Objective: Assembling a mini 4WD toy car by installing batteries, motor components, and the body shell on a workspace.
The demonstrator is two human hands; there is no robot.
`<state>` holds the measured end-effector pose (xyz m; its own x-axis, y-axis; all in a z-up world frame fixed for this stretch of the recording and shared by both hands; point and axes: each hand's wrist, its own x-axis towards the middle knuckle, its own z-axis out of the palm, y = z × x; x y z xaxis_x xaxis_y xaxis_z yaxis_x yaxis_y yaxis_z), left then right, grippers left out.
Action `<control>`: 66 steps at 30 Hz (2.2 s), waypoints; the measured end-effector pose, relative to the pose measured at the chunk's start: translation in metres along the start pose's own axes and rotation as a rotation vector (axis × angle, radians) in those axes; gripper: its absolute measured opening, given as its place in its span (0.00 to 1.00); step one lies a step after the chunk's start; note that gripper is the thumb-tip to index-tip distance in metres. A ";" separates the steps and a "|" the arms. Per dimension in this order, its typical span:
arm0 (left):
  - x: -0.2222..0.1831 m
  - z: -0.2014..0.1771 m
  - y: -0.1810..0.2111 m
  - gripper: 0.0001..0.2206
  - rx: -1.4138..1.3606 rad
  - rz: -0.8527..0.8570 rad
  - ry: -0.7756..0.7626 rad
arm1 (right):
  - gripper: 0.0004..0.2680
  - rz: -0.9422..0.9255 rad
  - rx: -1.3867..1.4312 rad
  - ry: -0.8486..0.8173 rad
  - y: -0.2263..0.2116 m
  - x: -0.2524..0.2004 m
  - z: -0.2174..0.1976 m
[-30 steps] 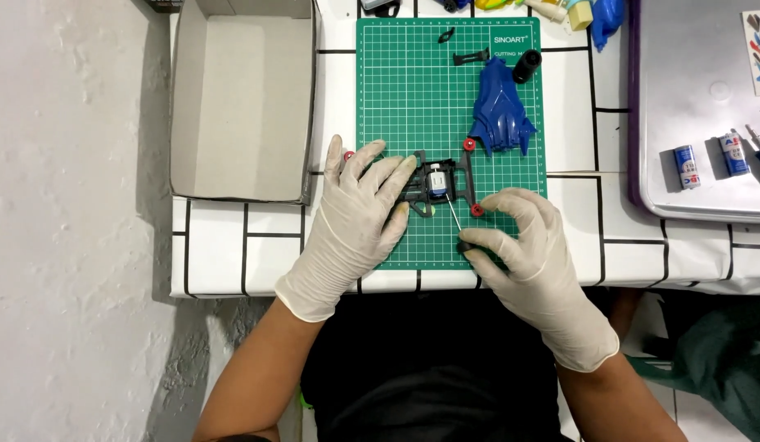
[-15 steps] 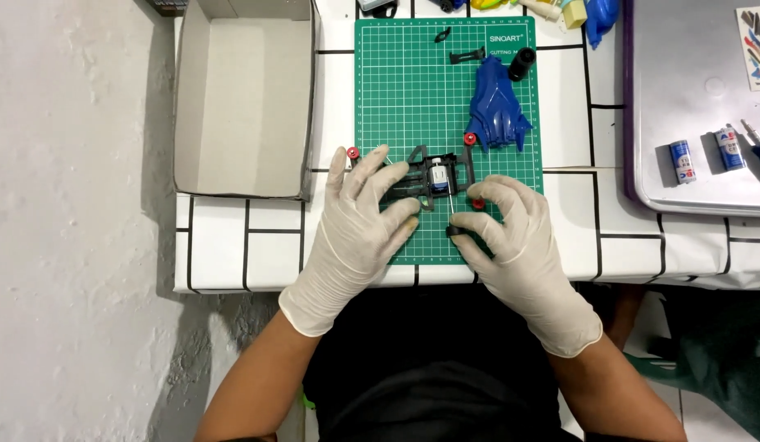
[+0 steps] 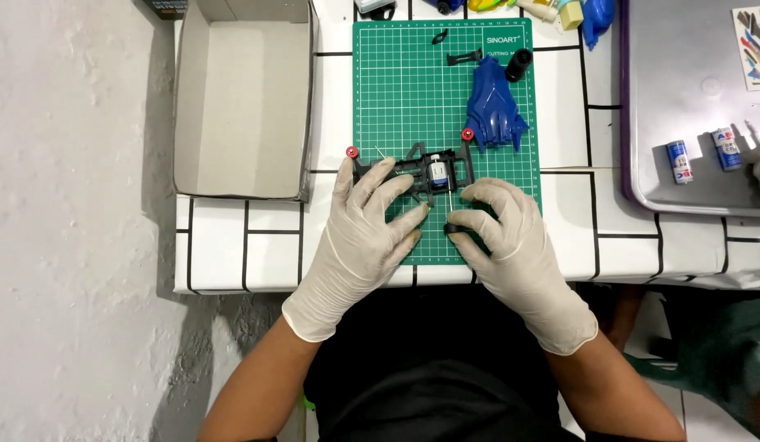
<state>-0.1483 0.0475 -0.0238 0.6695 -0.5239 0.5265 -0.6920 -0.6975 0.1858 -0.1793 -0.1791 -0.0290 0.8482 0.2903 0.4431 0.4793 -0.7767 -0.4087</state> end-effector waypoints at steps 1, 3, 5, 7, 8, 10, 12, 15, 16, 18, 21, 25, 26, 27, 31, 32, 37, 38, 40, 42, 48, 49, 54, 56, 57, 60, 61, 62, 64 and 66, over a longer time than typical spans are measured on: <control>0.000 0.000 0.000 0.11 0.003 0.005 -0.009 | 0.10 0.001 0.008 -0.002 0.000 0.000 0.000; 0.000 -0.001 -0.001 0.11 0.005 0.011 -0.019 | 0.10 0.003 0.017 -0.004 0.000 0.000 -0.001; -0.001 -0.002 -0.001 0.09 -0.017 0.009 -0.035 | 0.09 -0.005 0.017 -0.002 0.000 0.000 -0.002; -0.002 -0.002 -0.001 0.09 -0.031 -0.001 -0.019 | 0.09 -0.002 0.017 0.000 0.000 0.000 -0.002; -0.002 -0.002 -0.001 0.08 -0.046 -0.012 -0.002 | 0.09 0.001 0.017 0.002 -0.001 0.000 -0.002; -0.002 0.000 0.000 0.10 -0.025 -0.019 0.000 | 0.10 0.002 0.013 0.013 0.001 -0.002 0.000; 0.000 0.001 0.001 0.11 -0.007 -0.025 0.003 | 0.10 0.004 0.008 0.023 0.001 -0.002 0.000; 0.002 0.002 0.001 0.08 0.010 -0.023 0.012 | 0.11 0.019 -0.006 0.036 -0.002 -0.001 -0.003; 0.003 0.003 0.001 0.07 0.019 -0.028 0.013 | 0.12 0.029 -0.008 0.036 -0.003 -0.001 -0.004; 0.005 0.001 0.002 0.07 0.028 -0.032 0.014 | 0.12 0.039 -0.008 0.036 -0.003 -0.001 -0.004; 0.010 -0.006 0.006 0.05 0.037 -0.064 -0.049 | 0.13 0.034 0.000 0.044 -0.002 -0.002 -0.004; 0.014 -0.009 0.006 0.05 -0.062 -0.092 -0.094 | 0.13 0.027 -0.013 0.000 0.000 0.000 -0.006; 0.015 -0.010 0.007 0.06 -0.100 -0.101 -0.104 | 0.13 0.017 -0.031 -0.010 0.000 0.001 -0.007; 0.015 -0.009 0.005 0.06 -0.100 -0.099 -0.105 | 0.13 0.019 -0.031 -0.009 -0.001 0.002 -0.010; 0.034 -0.014 0.002 0.06 -0.243 -0.155 -0.101 | 0.12 -0.028 -0.142 -0.082 -0.001 0.009 -0.019; 0.042 -0.017 0.003 0.05 -0.330 -0.199 -0.081 | 0.11 -0.043 -0.145 -0.107 0.000 0.009 -0.021; 0.079 0.022 -0.017 0.05 -0.381 -0.239 -0.047 | 0.12 -0.065 -0.106 -0.074 0.010 0.007 -0.008; 0.085 0.027 -0.019 0.05 -0.357 -0.243 -0.059 | 0.12 -0.077 -0.087 -0.064 0.013 0.006 -0.005; 0.091 0.038 -0.026 0.06 -0.316 -0.238 -0.105 | 0.12 -0.072 -0.082 -0.068 0.015 0.005 -0.003; 0.097 0.041 -0.029 0.06 -0.275 -0.233 -0.149 | 0.12 -0.068 -0.079 -0.071 0.016 0.005 -0.002; 0.106 0.033 -0.030 0.03 -0.227 -0.265 -0.318 | 0.11 -0.052 -0.059 -0.076 0.013 0.010 -0.005; 0.107 0.033 -0.031 0.04 -0.227 -0.272 -0.336 | 0.11 -0.053 -0.059 -0.074 0.014 0.010 -0.004; 0.112 0.026 -0.029 0.05 -0.219 -0.298 -0.365 | 0.12 -0.054 -0.070 -0.079 0.014 0.009 -0.003; 0.116 0.020 -0.027 0.03 -0.271 -0.324 -0.424 | 0.12 -0.057 -0.080 -0.105 0.017 0.008 -0.002; 0.117 0.020 -0.027 0.03 -0.273 -0.323 -0.424 | 0.12 -0.056 -0.082 -0.106 0.018 0.009 -0.003; 0.118 0.022 -0.028 0.03 -0.268 -0.337 -0.437 | 0.11 -0.089 -0.106 -0.135 0.019 0.012 -0.006; 0.118 0.023 -0.028 0.03 -0.254 -0.333 -0.448 | 0.10 -0.097 -0.113 -0.137 0.019 0.013 -0.006; 0.118 0.024 -0.029 0.03 -0.240 -0.328 -0.459 | 0.10 -0.105 -0.120 -0.139 0.019 0.014 -0.006; 0.120 0.021 -0.027 0.03 -0.242 -0.326 -0.464 | 0.10 -0.107 -0.121 -0.126 0.021 0.013 -0.003; 0.121 0.019 -0.026 0.02 -0.243 -0.325 -0.471 | 0.10 -0.108 -0.121 -0.115 0.022 0.013 0.000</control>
<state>-0.0442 -0.0069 0.0195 0.8655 -0.5010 -0.0008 -0.4370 -0.7558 0.4877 -0.1583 -0.1922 -0.0323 0.8168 0.4320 0.3824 0.5441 -0.7971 -0.2617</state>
